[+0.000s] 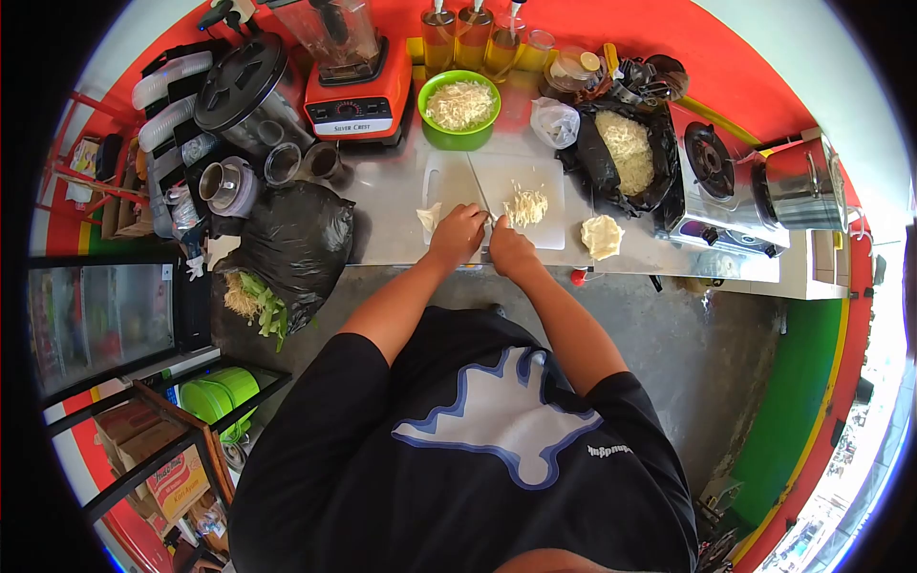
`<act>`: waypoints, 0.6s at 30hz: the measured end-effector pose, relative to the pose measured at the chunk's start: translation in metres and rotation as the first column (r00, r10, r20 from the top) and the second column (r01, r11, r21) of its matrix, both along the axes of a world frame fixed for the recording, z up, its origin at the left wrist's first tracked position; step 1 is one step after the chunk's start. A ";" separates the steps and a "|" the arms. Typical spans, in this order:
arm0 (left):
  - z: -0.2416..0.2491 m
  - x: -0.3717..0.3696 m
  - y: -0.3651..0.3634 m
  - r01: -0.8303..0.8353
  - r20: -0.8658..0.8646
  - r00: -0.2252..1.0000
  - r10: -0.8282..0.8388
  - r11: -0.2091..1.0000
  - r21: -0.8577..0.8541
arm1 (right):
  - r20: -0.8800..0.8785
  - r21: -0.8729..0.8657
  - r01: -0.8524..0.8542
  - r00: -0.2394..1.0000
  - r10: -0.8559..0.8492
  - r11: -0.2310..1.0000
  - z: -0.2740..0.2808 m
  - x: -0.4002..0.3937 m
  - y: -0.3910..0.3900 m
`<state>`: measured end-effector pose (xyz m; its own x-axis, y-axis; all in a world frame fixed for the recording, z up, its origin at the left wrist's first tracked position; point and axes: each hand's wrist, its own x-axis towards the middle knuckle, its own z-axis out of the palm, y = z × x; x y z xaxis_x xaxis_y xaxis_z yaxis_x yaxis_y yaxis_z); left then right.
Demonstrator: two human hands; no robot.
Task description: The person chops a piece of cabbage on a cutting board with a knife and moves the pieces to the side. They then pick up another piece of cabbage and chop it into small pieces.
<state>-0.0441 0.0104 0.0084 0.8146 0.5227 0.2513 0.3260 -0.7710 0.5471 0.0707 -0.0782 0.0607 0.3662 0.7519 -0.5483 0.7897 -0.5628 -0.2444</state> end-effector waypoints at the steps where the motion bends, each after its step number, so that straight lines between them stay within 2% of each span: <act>1: 0.000 0.000 0.000 -0.003 -0.001 1.000 0.003 1.000 0.000 | 0.005 -0.003 -0.002 1.000 0.002 1.000 0.000 -0.001 -0.002; 5: 0.002 -0.002 -0.001 -0.004 0.006 1.000 0.004 1.000 -0.025 | 0.006 0.026 0.046 0.999 -0.046 0.999 -0.010 -0.005 -0.008; 12: 0.001 -0.002 0.001 0.003 0.036 0.999 -0.001 0.998 -0.070 | 0.015 -0.041 -0.004 1.000 0.005 0.999 -0.001 -0.004 0.000; 18: 0.004 -0.001 -0.001 -0.019 0.092 0.995 0.029 0.994 -0.108 | 0.019 0.019 0.081 0.996 -0.082 0.997 -0.010 -0.010 -0.005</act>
<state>-0.0451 0.0092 0.0125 0.7773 0.5697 0.2670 0.2872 -0.6989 0.6551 0.0609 -0.0832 0.0510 0.4370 0.7290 -0.5270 0.7461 -0.6209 -0.2403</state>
